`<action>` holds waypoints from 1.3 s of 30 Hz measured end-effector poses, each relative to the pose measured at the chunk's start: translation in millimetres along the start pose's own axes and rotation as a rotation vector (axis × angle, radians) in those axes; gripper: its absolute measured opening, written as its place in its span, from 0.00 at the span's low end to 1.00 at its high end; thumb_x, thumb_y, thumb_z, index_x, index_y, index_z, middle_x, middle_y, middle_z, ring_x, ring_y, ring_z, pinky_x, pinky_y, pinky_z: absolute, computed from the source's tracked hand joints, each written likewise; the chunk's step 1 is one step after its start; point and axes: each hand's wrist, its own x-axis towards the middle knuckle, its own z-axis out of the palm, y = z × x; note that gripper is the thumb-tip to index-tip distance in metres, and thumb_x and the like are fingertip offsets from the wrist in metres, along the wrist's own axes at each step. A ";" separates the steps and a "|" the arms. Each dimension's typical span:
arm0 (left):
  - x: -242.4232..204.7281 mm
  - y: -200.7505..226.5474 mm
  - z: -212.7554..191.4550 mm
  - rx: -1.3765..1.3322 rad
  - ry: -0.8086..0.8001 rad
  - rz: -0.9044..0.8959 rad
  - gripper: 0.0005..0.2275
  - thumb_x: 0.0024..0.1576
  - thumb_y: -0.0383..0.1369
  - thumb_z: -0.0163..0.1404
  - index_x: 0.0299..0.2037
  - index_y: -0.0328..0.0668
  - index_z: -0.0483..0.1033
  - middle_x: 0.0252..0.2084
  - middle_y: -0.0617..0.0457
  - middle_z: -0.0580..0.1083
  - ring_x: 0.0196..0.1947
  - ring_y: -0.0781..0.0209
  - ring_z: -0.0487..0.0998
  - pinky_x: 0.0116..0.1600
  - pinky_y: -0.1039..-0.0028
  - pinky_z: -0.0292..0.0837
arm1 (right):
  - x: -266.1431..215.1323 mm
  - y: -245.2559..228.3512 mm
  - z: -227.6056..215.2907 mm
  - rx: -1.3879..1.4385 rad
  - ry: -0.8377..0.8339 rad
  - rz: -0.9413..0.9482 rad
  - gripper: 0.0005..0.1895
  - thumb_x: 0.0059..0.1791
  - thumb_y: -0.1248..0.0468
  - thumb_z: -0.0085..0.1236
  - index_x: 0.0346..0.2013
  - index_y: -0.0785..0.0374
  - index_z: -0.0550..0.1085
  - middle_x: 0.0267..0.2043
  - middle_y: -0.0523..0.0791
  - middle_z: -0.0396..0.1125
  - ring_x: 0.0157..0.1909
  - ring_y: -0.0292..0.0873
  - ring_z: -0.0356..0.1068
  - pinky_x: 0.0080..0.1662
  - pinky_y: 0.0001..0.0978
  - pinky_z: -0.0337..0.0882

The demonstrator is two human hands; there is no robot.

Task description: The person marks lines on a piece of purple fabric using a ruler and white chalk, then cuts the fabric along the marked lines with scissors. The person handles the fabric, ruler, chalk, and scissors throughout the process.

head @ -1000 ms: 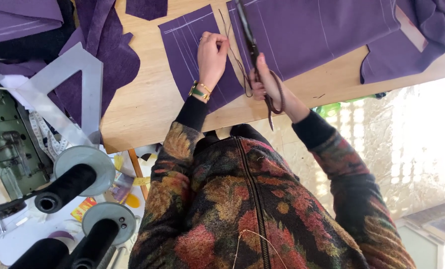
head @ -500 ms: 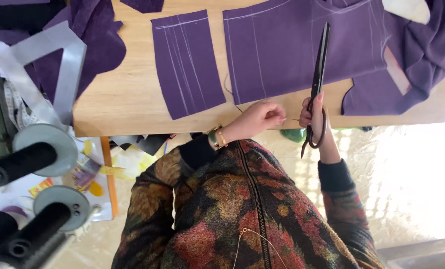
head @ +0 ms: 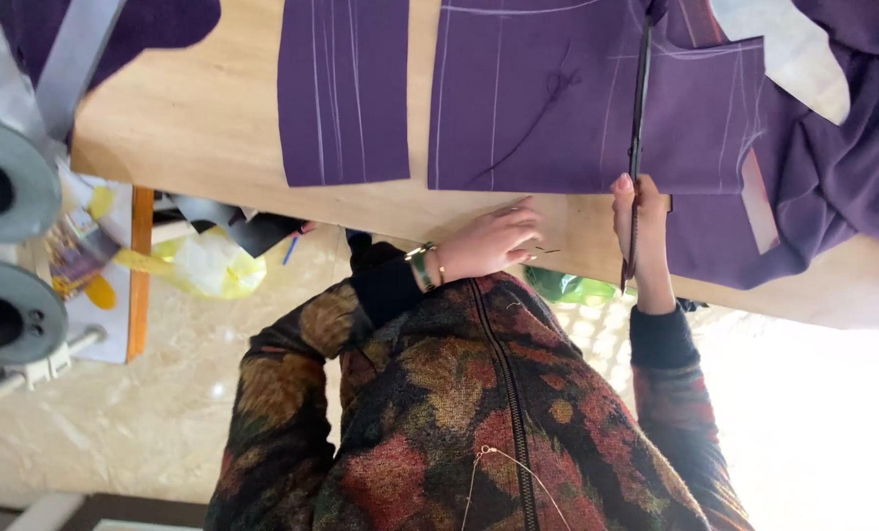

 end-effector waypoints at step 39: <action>-50.7 -105.4 -86.9 0.531 0.693 -0.741 0.25 0.72 0.47 0.37 0.68 0.32 0.65 0.75 0.35 0.52 0.74 0.30 0.41 0.72 0.32 0.36 | 41.8 -17.7 -20.4 -0.399 0.056 -0.549 0.28 0.52 0.63 0.66 0.62 0.70 0.66 0.52 0.55 0.56 0.57 0.58 0.62 0.58 0.47 0.65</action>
